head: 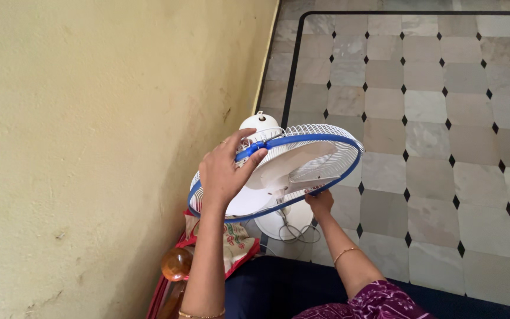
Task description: The person assembles a standing electric fan by hand. They attach the front grille, secure the fan blades to the motor hub, and then fit the rear grille, completing the reassembly.
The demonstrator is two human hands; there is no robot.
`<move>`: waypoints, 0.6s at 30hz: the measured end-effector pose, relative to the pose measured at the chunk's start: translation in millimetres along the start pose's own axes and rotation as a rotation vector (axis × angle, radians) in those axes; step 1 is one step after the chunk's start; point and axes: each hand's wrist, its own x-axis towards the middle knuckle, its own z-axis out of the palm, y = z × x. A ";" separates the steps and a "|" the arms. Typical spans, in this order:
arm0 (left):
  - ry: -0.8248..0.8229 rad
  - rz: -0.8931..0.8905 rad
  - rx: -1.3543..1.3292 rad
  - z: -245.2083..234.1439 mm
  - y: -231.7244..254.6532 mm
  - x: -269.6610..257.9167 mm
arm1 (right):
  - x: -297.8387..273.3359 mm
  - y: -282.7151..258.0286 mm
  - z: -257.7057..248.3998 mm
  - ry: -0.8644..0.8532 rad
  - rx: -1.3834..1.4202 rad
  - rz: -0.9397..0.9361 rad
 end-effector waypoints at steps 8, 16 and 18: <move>-0.006 -0.025 -0.030 -3.0 -11.6 -4.6 | 7.8 4.0 -11.3 0.000 -0.143 0.049; -0.004 -0.012 -0.024 -3.1 -12.1 -4.1 | 16.8 -3.2 -14.2 -0.009 0.209 0.189; -0.008 -0.017 -0.027 -2.6 -11.7 -4.0 | 26.0 -6.0 -26.9 -0.040 0.260 0.183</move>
